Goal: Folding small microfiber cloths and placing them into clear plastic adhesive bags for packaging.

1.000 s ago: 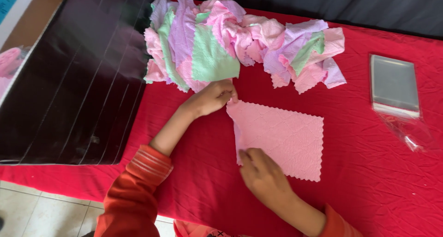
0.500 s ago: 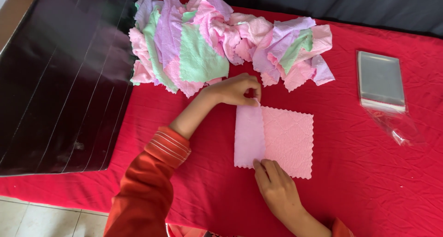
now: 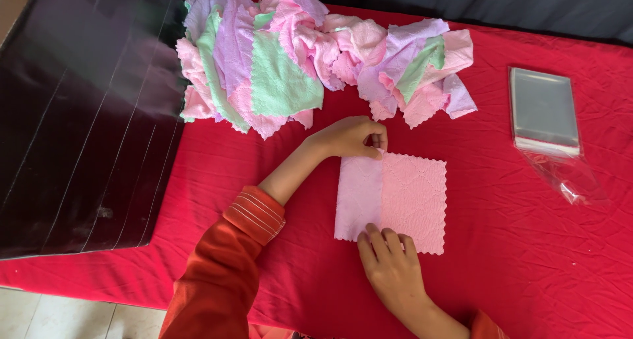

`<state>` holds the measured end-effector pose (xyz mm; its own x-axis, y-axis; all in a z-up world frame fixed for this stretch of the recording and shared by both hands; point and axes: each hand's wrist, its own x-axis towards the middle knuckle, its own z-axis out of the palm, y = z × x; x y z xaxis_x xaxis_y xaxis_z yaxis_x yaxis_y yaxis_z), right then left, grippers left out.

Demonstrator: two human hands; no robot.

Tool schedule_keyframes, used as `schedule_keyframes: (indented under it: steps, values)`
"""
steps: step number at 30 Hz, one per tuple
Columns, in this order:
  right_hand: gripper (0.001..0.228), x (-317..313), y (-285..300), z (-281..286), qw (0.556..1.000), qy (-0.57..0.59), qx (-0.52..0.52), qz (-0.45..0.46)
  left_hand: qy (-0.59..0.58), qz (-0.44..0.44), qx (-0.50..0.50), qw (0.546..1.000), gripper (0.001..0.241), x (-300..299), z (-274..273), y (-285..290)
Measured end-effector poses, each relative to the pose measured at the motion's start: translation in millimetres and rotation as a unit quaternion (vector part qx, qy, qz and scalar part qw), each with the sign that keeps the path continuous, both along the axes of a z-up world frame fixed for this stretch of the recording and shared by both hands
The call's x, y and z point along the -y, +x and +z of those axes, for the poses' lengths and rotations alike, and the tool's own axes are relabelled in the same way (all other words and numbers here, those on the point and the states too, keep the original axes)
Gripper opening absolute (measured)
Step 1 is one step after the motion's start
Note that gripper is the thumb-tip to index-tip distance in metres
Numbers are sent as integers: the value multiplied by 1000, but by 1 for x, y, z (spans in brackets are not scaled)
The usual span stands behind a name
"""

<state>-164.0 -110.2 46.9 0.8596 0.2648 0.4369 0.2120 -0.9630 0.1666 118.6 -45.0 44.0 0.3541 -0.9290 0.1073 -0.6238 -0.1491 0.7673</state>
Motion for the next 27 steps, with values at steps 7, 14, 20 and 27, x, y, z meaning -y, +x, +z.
schedule_keyframes:
  steps: [7,14,20,27]
  values:
    - [32,0,-2,-5,1000,-13,-19,-2,-11,10,6,1000,13,0,-2,-2]
    - [35,-3,-1,-5,1000,-2,-18,12,-16,18,6,1000,23,-2,-3,-5]
    - [27,-5,3,7,998,65,-13,21,-52,89,207,973,28,-15,2,-27]
    - [68,-1,28,11,970,140,-143,138,-58,32,267,961,68,-65,0,-69]
